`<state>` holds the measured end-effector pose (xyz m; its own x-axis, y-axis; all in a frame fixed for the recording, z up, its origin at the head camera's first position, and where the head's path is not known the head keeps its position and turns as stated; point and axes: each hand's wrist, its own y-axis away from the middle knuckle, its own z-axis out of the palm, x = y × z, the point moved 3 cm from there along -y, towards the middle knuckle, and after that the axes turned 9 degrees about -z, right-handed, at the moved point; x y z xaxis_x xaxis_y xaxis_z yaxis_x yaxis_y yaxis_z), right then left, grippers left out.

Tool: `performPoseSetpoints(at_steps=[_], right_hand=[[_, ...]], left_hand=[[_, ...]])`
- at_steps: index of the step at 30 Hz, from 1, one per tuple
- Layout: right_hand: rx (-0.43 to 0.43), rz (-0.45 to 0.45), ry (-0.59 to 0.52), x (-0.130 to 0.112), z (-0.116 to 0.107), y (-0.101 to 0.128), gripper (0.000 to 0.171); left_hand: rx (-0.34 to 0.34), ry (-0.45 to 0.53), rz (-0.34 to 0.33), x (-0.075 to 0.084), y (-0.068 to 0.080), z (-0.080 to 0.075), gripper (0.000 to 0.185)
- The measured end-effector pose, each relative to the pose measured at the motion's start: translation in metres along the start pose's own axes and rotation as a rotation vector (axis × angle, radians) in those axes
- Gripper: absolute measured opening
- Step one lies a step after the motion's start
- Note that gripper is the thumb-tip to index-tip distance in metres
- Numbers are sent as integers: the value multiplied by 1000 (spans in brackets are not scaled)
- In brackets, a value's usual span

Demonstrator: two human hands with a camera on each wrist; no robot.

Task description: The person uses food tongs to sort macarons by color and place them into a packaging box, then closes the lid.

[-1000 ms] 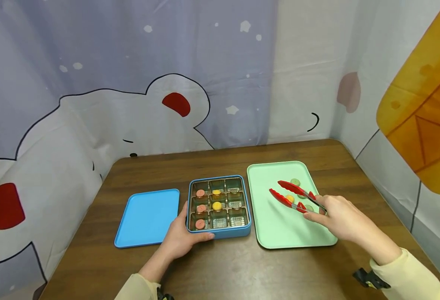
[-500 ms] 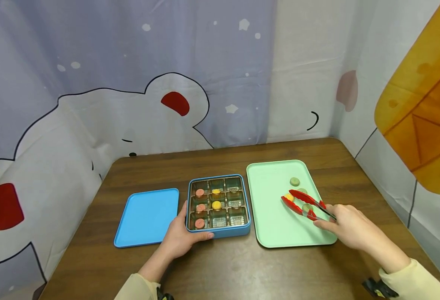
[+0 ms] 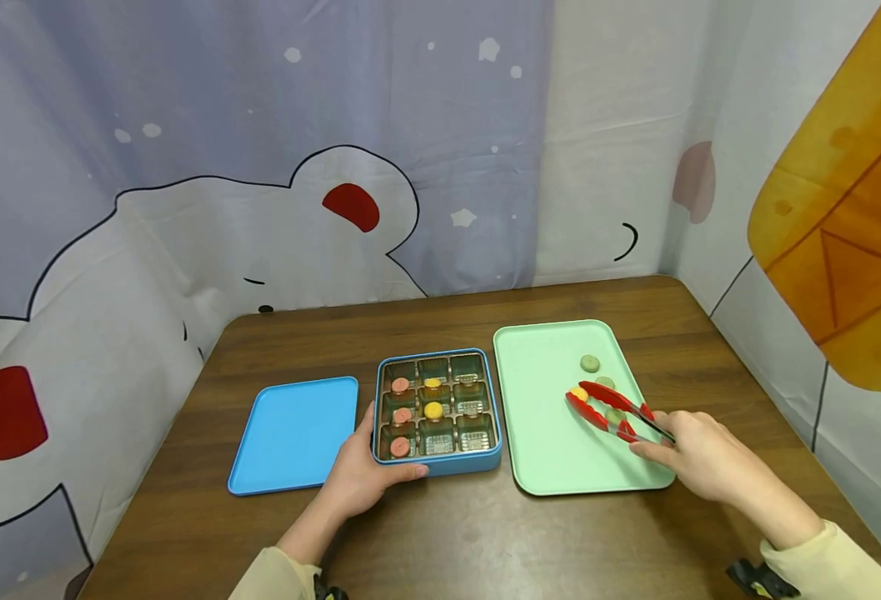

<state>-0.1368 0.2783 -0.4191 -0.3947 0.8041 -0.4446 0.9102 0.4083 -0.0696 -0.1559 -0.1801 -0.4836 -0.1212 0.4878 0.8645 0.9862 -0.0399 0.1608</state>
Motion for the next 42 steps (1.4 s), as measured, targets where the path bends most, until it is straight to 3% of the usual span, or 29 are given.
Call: performPoseSetpoints(at_steps=[9,16,42], right_hand=[[-2,12,15,-3,-8,-2,38],[19,8,24,-8,-14,-4,30],[77,-79,31,-31,-39,-18,38]], left_hand=[[0,12,3,1,1,0,130],[-2,5,6,1,1,0,131],[1,21,23,4,4,0,126]])
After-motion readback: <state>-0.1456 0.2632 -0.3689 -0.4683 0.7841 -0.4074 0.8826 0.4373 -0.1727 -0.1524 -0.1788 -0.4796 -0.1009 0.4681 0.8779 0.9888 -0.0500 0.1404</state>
